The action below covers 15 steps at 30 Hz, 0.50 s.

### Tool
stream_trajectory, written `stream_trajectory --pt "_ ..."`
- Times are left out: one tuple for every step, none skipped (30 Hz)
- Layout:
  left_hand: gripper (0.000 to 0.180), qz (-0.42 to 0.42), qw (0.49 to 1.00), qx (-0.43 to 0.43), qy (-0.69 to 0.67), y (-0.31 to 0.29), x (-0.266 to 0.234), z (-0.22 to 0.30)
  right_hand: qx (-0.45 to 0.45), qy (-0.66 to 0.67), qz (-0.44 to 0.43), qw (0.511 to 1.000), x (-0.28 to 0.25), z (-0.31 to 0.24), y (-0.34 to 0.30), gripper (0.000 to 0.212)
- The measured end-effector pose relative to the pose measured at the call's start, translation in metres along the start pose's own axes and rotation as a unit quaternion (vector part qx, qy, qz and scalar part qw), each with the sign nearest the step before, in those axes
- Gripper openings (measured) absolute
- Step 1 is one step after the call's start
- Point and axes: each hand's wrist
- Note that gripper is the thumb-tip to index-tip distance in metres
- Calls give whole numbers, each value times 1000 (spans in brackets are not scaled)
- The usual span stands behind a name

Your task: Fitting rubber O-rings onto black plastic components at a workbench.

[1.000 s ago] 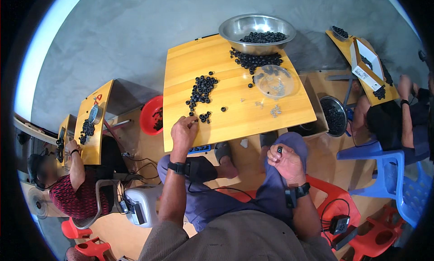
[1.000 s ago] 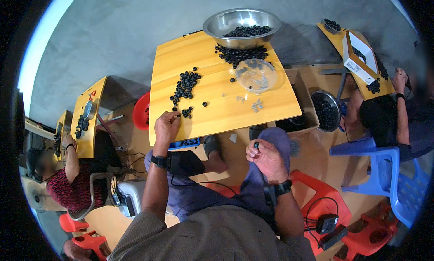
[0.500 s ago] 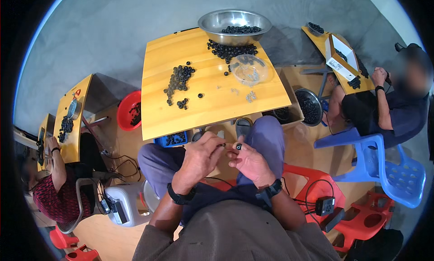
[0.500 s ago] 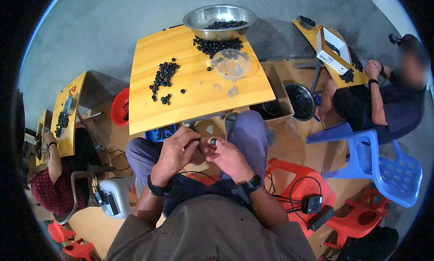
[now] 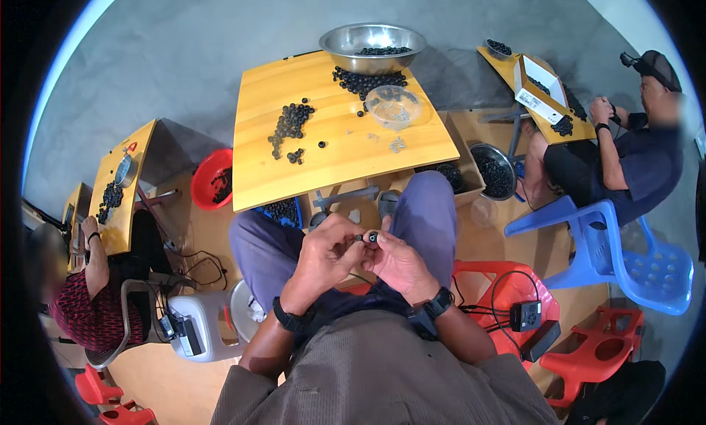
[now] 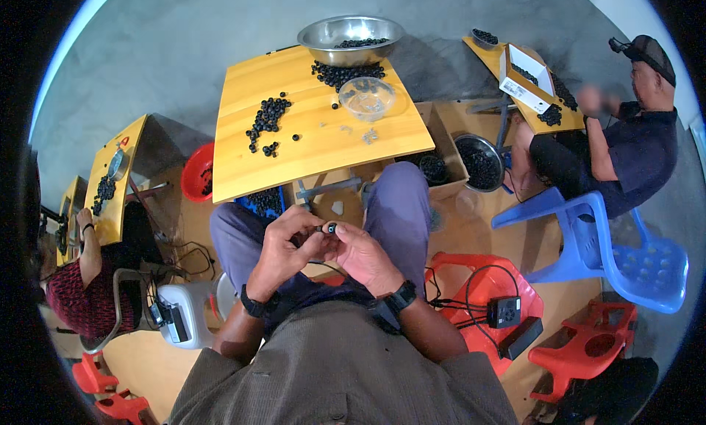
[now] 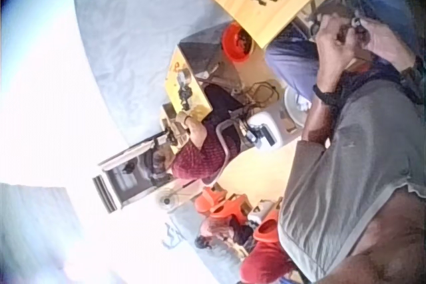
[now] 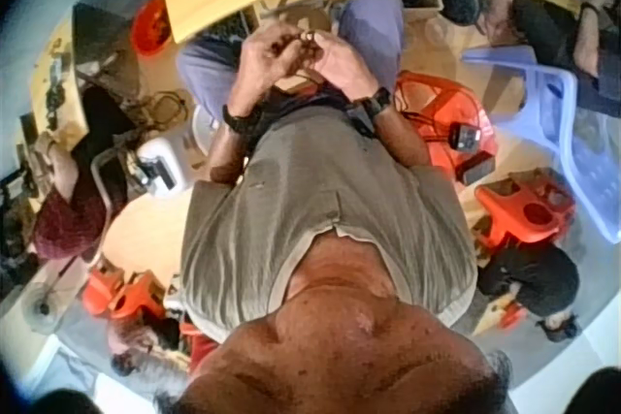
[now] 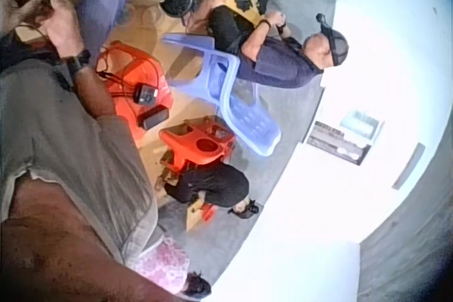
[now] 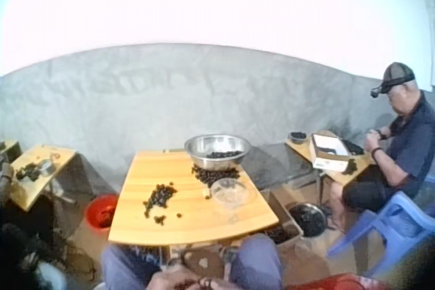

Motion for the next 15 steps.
stream_trajectory --pt "14 24 998 -38 -36 -5 2 0 -2 -1 -3 1000 1 1 -2 28" --pt "14 25 998 -35 -34 -9 5 1 6 18 -5 1000 3 2 -4 28" --pt "13 49 996 -44 -55 -13 9 2 13 37 -6 999 5 2 -7 28" --pt "12 72 993 -54 -76 -15 12 3 12 38 -8 999 6 3 -8 28" --pt "12 72 993 -52 -75 -16 13 3 17 38 -8 999 5 3 -9 28" --pt "12 72 992 -61 -84 -17 14 3 21 39 -6 999 5 3 -11 28" --pt "13 73 991 -69 -93 -18 15 2 19 41 -6 999 3 3 -11 28" --pt "13 70 991 -69 -93 -18 15 1 26 37 -7 999 0 4 -11 28" --pt "13 67 994 -52 -73 -18 15 0 33 33 -8 999 -2 4 -11 28" --pt "14 65 996 -35 -54 -18 14 -2 32 35 -8 999 -2 4 -12 28" --pt "14 62 996 -35 -54 -18 15 -4 36 40 -9 999 -2 4 -12 29" --pt "14 61 996 -33 -61 -18 15 -7 41 45 -11 998 -2 4 -12 29" --pt "14 61 995 -32 -68 -19 16 -9 39 46 -11 998 -2 4 -13 29" --pt "14 59 996 -32 -67 -20 16 -12 39 43 -5 998 -1 4 -13 29" --pt "14 61 987 -72 -129 -21 17 -14 38 39 0 998 0 3 -14 29"
Point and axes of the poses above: each hand's wrist, its own y-axis towards the middle knuckle, its own x-axis out of the palm, z = x × y, and after that the axes turned 7 degrees about z, right-handed
